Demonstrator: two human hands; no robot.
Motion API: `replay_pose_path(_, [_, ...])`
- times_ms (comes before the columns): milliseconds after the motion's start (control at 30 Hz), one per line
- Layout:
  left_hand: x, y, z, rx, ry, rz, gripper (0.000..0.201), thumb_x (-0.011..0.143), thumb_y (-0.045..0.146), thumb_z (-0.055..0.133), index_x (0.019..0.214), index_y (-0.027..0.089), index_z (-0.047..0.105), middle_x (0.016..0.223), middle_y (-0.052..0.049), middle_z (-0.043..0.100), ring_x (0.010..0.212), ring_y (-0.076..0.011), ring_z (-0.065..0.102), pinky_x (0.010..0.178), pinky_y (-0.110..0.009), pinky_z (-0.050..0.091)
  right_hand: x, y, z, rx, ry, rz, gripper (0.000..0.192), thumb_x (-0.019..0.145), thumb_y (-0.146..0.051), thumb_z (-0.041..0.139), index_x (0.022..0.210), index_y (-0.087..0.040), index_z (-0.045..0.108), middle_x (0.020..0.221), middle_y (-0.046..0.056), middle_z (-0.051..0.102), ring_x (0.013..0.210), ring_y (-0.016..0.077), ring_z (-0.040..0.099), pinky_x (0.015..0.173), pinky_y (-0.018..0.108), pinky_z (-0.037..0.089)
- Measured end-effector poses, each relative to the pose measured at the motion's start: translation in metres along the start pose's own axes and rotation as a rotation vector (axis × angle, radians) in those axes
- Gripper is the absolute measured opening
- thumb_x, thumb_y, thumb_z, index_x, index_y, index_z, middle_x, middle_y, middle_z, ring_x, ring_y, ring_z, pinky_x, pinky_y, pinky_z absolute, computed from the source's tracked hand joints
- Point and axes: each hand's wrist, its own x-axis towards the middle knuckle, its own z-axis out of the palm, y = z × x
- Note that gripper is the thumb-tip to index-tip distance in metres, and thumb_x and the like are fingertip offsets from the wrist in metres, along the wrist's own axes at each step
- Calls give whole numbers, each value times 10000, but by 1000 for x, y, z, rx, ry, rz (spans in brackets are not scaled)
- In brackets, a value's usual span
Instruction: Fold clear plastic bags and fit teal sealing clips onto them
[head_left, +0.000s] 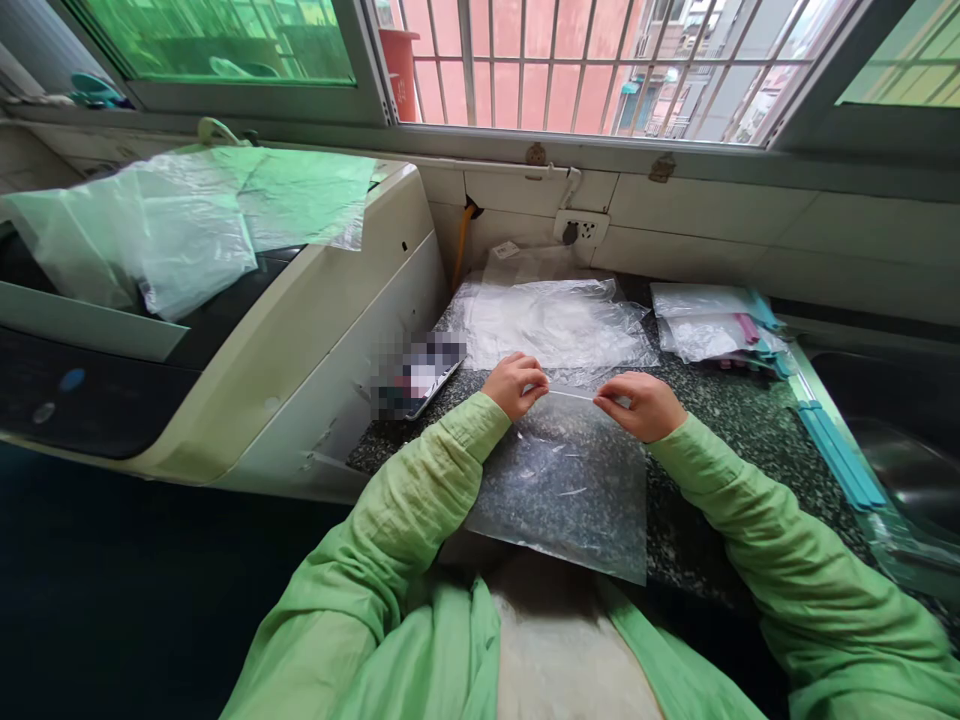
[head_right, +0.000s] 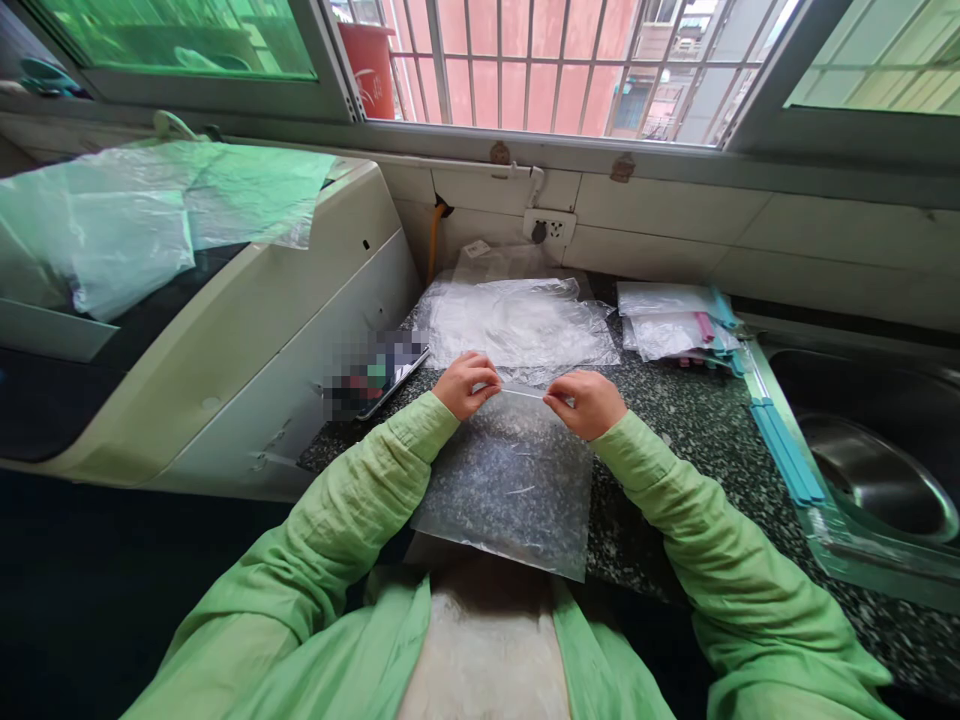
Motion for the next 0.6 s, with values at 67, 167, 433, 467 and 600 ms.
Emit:
replay_pose_path(67, [0,0,-1,-2,15,2,172,756,282,503,670,169,599,724,-51,577,753,-161,468,751,-311,386,0,2,-1,12,5,7,177,739,-292,507,645,-191,618,603,25,624,575,135,542,579,246,396])
replay_pose_path(167, [0,0,-2,0,34,6,186,757,285,499,654,164,595,707,-55,573,744,-162,466,741,-309,389,0,6,-4,31,14,21,173,735,-292,509,653,-186,618,615,31,627,584,139,551,579,249,406])
replay_pose_path(433, [0,0,-1,-6,30,-23,171,754,271,502,662,164,598,703,-53,568,746,-162,471,735,-308,398,1,9,-4,24,28,0,184,741,-299,505,642,-188,615,614,32,630,586,143,549,589,258,413])
replay_pose_path(467, [0,0,-1,-8,29,-26,165,751,268,506,663,164,600,698,-50,567,744,-161,472,735,-306,399,1,9,-4,22,31,-2,184,741,-298,505,643,-189,615,615,32,630,588,143,549,591,258,413])
replay_pose_path(600, [0,-1,-5,-23,39,-51,125,722,265,540,698,168,615,676,-37,565,722,-155,477,731,-304,401,1,9,-6,17,33,-3,190,747,-300,499,639,-191,612,611,33,628,589,145,548,591,258,412])
